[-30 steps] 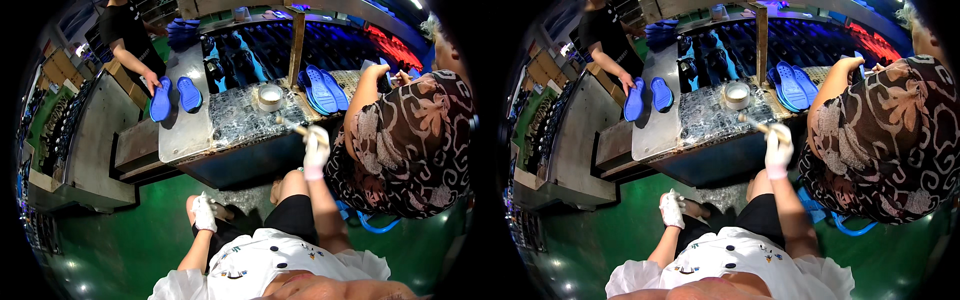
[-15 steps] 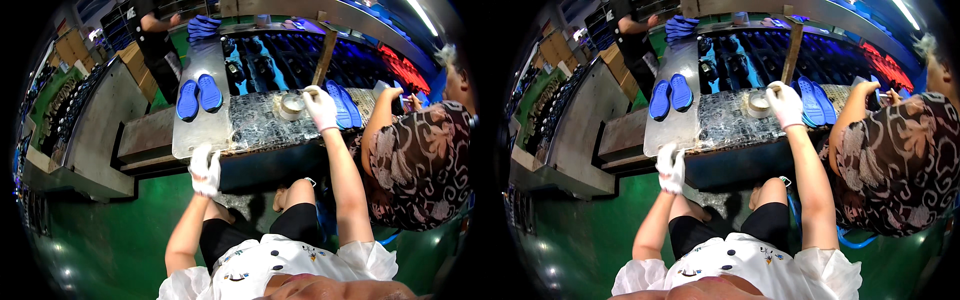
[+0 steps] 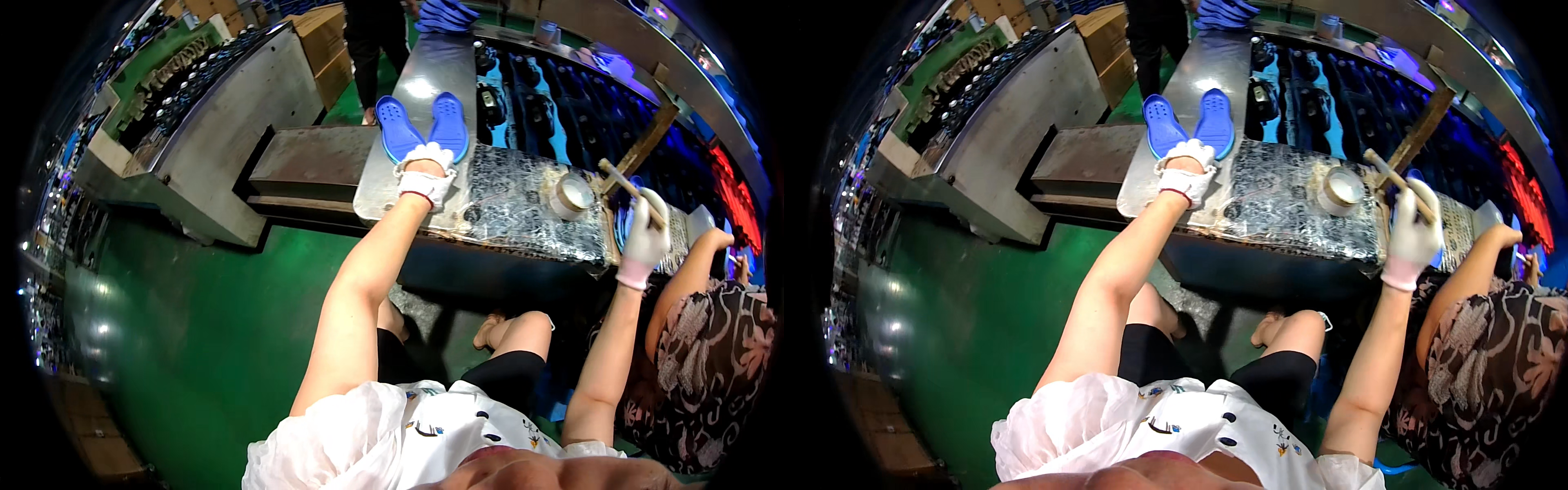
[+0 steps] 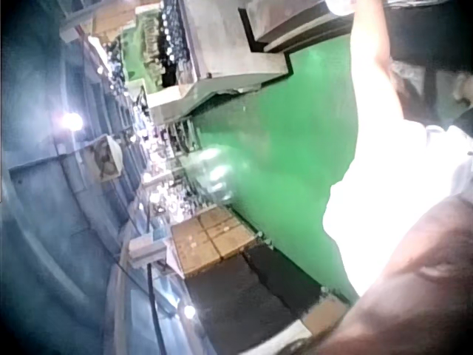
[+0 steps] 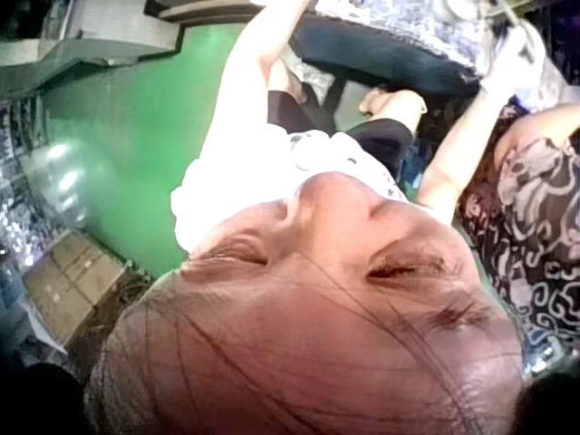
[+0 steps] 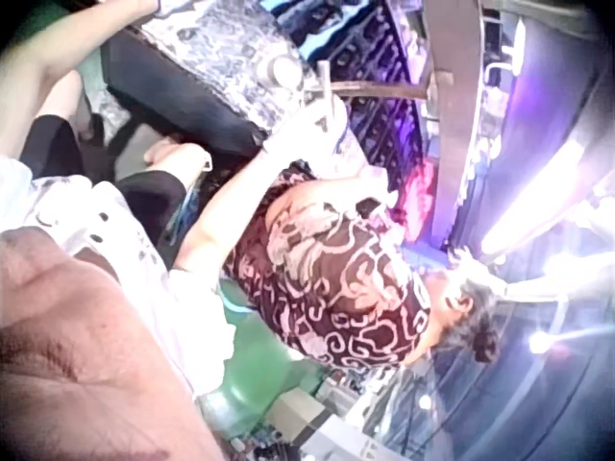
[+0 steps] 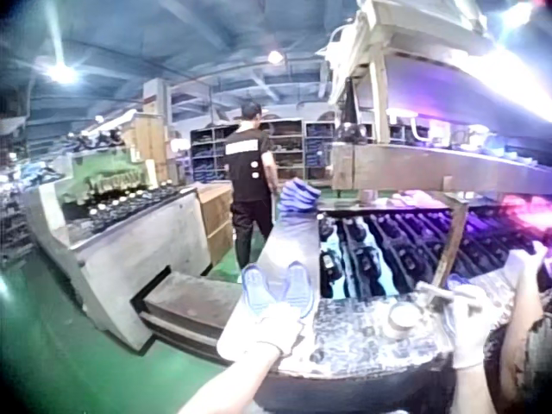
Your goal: The person uses a brush to apply glue to the inner edges and bottom of blue shoe components, handling each piece one by one before placing them on a conveyor belt.
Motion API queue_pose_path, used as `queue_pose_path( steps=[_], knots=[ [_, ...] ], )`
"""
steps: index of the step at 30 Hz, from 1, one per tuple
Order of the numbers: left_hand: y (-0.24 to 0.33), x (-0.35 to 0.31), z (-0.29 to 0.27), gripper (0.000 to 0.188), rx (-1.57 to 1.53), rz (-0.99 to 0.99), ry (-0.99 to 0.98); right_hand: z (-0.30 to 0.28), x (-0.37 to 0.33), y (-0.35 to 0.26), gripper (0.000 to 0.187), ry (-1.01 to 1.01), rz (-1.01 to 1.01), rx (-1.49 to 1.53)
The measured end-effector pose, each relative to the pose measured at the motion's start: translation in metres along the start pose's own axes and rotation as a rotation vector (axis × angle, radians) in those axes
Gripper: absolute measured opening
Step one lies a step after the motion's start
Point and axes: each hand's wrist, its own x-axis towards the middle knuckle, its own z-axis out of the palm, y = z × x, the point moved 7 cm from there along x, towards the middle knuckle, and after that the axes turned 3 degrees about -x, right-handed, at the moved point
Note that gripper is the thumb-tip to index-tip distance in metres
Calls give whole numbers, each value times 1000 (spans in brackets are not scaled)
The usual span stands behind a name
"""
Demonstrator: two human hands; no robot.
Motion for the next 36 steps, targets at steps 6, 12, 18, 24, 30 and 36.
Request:
queue_pose_path(
  steps=[6, 12, 18, 24, 30, 36],
  knots=[
    [19, -54, -24, 16, -193, 195, 166, 19, -28, 14, 15, -97, -114, -163],
    [21, -146, -63, 16, -679, 61, 366, 25, -37, 23, 14, -73, -104, -241],
    [16, -196, -19, 23, -1704, -850, 225, 8, -63, 77, 20, 88, 488, 299],
    [33, -196, 6, 25, -2188, -881, -110, -21, -132, 24, 18, 78, 614, 385],
    [66, -202, -50, 53, -1782, -596, 396, -48, -180, -53, 14, -67, 491, 293],
    [72, -223, -79, 66, -1290, -665, 511, -32, -169, -114, 15, -285, 70, 338]
  ],
)
